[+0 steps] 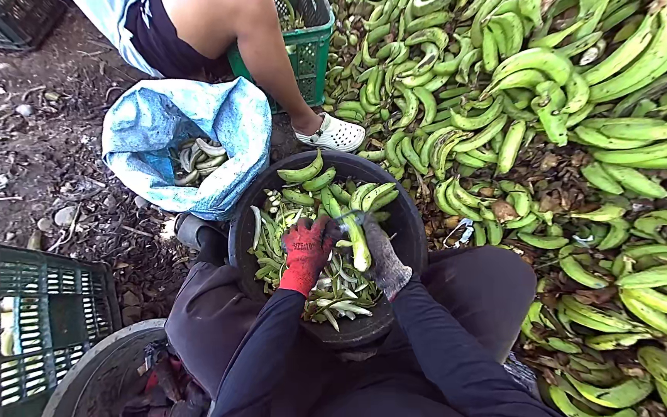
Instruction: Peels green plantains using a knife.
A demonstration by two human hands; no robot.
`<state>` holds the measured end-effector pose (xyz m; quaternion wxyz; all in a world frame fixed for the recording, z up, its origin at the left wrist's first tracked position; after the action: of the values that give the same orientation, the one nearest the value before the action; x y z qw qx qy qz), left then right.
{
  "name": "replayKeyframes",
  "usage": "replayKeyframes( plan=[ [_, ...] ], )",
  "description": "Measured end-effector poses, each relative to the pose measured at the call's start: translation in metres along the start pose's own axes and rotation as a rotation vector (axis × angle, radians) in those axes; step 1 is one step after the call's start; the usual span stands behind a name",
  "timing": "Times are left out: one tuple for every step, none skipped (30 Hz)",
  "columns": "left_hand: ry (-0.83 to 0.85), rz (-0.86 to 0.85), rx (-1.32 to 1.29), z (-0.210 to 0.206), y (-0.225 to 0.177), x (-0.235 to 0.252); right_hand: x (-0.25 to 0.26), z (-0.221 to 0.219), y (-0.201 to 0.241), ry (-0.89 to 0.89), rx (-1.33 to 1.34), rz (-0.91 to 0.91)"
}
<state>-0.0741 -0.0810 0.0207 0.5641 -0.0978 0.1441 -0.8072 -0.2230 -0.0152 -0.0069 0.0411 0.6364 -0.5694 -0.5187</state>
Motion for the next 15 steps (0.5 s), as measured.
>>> replayKeyframes(
  plan=[
    [-0.029, 0.078, -0.003, 0.001, 0.008, 0.004, -0.004, -0.001, -0.010, 0.019, -0.016, -0.026],
    [-0.045, 0.154, -0.029, 0.002, 0.017, 0.008, -0.008, -0.002, -0.017, 0.037, -0.040, -0.052],
    [-0.040, 0.207, -0.078, 0.005, 0.025, 0.012, -0.010, -0.001, -0.023, 0.047, -0.056, -0.082],
    [-0.034, 0.217, -0.135, 0.010, 0.029, 0.013, -0.010, 0.002, -0.025, 0.053, -0.057, -0.095],
    [-0.024, 0.181, -0.202, 0.013, 0.029, 0.011, -0.010, 0.003, -0.021, 0.047, -0.042, -0.082],
    [0.005, 0.118, -0.281, 0.016, 0.025, 0.007, -0.007, 0.005, -0.014, 0.043, -0.019, -0.038],
    [0.059, 0.053, -0.361, 0.015, 0.019, 0.002, -0.001, 0.008, -0.005, 0.035, 0.000, 0.033],
    [0.126, 0.003, -0.442, 0.012, 0.011, -0.006, 0.005, 0.011, 0.006, 0.019, -0.004, 0.125],
    [0.197, -0.034, -0.510, 0.008, 0.003, -0.015, 0.009, 0.015, 0.018, -0.014, -0.044, 0.237],
    [0.252, -0.062, -0.555, 0.004, -0.005, -0.024, 0.012, 0.019, 0.029, -0.068, -0.110, 0.347],
    [0.284, -0.085, -0.572, 0.001, -0.013, -0.032, 0.013, 0.022, 0.039, -0.111, -0.157, 0.442],
    [0.303, -0.102, -0.565, 0.000, -0.019, -0.040, 0.011, 0.022, 0.047, -0.140, -0.187, 0.524],
    [0.302, -0.113, -0.544, 0.000, -0.024, -0.045, 0.008, 0.021, 0.054, -0.174, -0.199, 0.585],
    [0.288, -0.117, -0.525, 0.000, -0.027, -0.049, 0.006, 0.020, 0.059, -0.217, -0.213, 0.631],
    [0.274, -0.115, -0.509, 0.001, -0.029, -0.050, 0.004, 0.019, 0.064, -0.275, -0.244, 0.660]
  ],
)
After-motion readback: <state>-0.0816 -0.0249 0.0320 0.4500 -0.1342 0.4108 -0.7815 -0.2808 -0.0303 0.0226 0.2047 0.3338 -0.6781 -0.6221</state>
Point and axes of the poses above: each hand's wrist, its own x-axis towards the middle knuckle, its own z-axis out of the back of the hand, y = z × x, the point moved 5 cm from there along x, towards the middle knuckle, and after that the axes turned 8 degrees about x, right-handed, at the moved point
